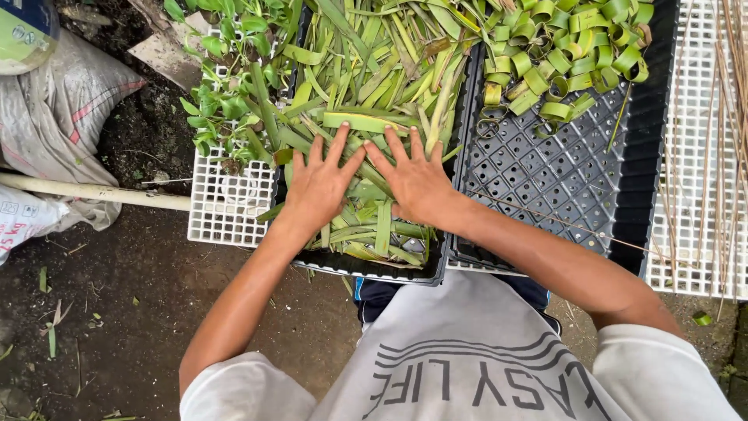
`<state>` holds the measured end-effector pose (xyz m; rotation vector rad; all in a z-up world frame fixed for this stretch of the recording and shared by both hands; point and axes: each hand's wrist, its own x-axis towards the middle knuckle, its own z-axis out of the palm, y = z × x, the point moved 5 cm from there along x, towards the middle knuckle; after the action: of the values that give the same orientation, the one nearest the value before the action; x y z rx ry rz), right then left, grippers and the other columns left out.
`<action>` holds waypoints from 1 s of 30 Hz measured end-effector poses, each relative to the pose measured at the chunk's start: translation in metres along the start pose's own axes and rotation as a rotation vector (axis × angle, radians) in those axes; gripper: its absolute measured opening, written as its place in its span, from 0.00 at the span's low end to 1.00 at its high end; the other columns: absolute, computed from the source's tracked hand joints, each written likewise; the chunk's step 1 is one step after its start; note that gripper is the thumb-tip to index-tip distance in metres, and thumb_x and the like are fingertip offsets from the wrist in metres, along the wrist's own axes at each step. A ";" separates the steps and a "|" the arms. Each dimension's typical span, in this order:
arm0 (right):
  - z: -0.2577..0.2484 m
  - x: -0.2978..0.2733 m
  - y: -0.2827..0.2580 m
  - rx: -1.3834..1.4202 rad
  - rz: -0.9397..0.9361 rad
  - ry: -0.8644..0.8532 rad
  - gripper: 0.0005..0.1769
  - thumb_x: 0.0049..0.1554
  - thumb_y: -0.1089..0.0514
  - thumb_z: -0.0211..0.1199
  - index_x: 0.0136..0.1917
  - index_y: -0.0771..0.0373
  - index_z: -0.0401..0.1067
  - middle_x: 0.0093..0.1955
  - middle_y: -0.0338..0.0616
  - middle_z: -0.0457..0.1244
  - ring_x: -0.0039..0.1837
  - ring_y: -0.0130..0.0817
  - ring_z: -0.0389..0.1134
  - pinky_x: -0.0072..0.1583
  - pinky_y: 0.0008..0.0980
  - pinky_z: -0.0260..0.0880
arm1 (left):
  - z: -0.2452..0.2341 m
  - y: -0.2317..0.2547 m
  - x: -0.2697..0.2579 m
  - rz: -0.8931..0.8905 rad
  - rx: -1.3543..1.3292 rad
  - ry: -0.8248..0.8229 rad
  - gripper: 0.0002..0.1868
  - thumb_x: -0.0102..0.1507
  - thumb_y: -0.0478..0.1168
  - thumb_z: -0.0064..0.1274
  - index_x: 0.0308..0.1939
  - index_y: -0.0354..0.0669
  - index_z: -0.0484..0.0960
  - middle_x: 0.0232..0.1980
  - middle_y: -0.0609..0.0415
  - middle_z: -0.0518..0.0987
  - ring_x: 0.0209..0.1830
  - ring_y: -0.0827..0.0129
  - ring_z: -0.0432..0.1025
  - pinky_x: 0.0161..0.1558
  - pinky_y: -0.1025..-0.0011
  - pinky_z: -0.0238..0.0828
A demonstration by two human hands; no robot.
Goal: The person sits and weaves long green leaves around thin wooden sticks using their hands. They pick up leaves from a tray, wrap them around the sticks, and place the finished bundles into a black plastic tray.
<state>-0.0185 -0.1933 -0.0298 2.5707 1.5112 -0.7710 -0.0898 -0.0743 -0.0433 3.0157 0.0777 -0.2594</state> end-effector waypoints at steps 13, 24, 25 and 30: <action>-0.076 0.046 0.057 0.231 -0.160 0.134 0.30 0.52 0.78 0.58 0.69 0.77 0.67 0.53 0.73 0.67 0.50 0.57 0.74 0.56 0.52 0.77 | -0.088 -0.044 0.058 0.035 -0.145 0.097 0.23 0.55 0.20 0.55 0.54 0.36 0.86 0.46 0.40 0.84 0.45 0.50 0.80 0.45 0.59 0.81; -0.124 0.113 0.131 0.184 0.283 -0.182 0.53 0.53 0.48 0.73 0.82 0.57 0.48 0.84 0.43 0.46 0.82 0.48 0.49 0.79 0.52 0.47 | -0.087 -0.086 0.180 -0.256 -0.183 -0.336 0.22 0.57 0.39 0.69 0.50 0.34 0.77 0.51 0.46 0.78 0.51 0.53 0.74 0.58 0.60 0.75; -0.123 0.112 0.130 0.182 0.283 -0.181 0.53 0.53 0.48 0.73 0.82 0.57 0.48 0.84 0.43 0.46 0.82 0.48 0.49 0.79 0.52 0.47 | -0.091 -0.080 0.177 -0.256 -0.185 -0.334 0.22 0.57 0.39 0.69 0.50 0.34 0.77 0.51 0.46 0.78 0.51 0.53 0.74 0.58 0.60 0.75; -0.123 0.132 0.139 0.079 0.205 0.005 0.47 0.48 0.52 0.80 0.76 0.56 0.63 0.72 0.60 0.59 0.72 0.58 0.59 0.70 0.54 0.61 | -0.106 -0.074 0.177 -0.141 -0.214 -0.091 0.44 0.57 0.31 0.66 0.75 0.45 0.62 0.72 0.46 0.69 0.72 0.46 0.61 0.72 0.48 0.57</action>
<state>0.1968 -0.1223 -0.0087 2.7300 1.2155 -0.8148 0.0974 0.0189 0.0214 2.7848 0.2909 -0.3752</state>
